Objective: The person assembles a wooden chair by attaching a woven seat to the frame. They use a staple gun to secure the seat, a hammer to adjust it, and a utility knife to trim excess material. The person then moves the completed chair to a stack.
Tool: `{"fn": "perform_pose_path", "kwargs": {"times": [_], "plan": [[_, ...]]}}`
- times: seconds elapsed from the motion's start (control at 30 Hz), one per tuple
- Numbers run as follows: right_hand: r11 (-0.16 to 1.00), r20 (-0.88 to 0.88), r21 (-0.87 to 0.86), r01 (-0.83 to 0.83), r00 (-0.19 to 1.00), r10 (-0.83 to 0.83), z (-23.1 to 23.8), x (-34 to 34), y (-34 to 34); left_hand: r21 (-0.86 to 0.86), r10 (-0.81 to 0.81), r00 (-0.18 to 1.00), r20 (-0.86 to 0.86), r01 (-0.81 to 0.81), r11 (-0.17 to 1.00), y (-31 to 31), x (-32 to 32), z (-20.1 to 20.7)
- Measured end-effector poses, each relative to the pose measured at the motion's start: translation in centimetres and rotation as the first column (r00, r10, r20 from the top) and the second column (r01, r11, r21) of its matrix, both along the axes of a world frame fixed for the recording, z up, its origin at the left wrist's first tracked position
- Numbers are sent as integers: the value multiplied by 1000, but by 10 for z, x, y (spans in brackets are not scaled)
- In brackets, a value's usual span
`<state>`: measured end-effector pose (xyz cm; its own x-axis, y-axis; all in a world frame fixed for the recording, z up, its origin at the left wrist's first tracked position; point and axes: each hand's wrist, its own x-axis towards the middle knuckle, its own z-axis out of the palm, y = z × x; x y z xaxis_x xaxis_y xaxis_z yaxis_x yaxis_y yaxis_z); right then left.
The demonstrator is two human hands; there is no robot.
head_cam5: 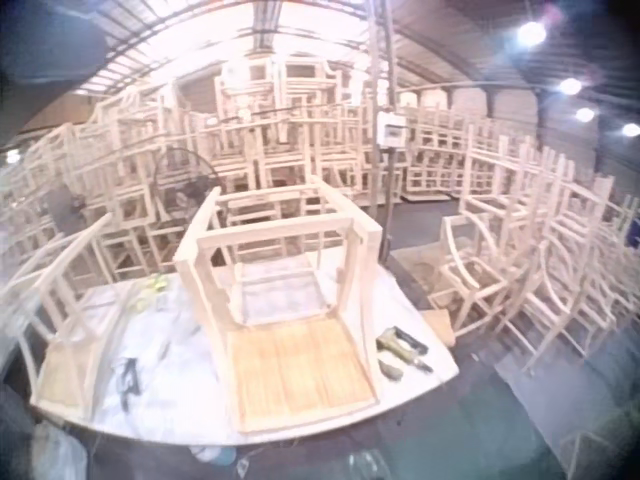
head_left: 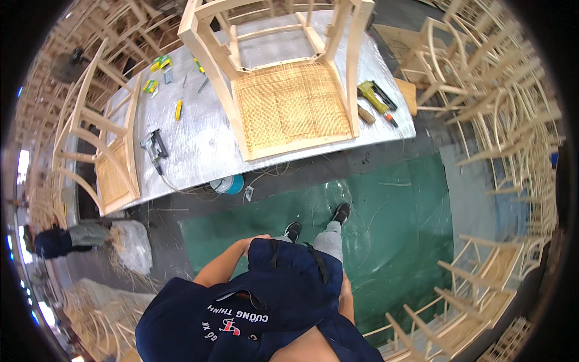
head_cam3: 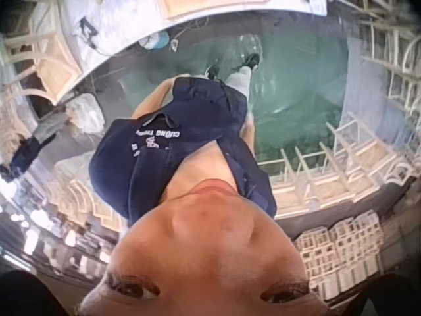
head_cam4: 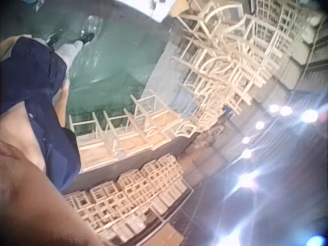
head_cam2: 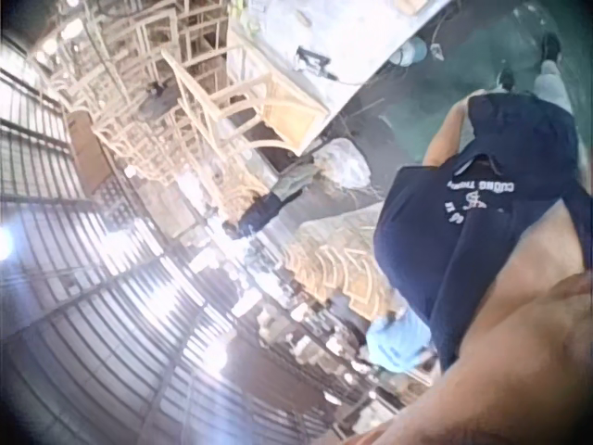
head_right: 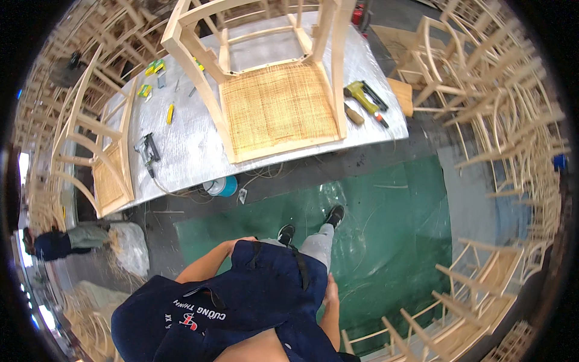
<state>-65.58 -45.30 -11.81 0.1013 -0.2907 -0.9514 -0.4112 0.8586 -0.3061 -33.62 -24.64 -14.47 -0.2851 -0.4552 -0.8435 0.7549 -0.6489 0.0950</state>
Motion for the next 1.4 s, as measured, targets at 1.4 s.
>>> {"fn": "perform_pose_path", "kwargs": {"times": [1.4], "plan": [[153, -339, -758, -634, 583, 738, -4, 339, -370, -32, 84, -299, 951, 177, 984, -273, 263, 88]]}}
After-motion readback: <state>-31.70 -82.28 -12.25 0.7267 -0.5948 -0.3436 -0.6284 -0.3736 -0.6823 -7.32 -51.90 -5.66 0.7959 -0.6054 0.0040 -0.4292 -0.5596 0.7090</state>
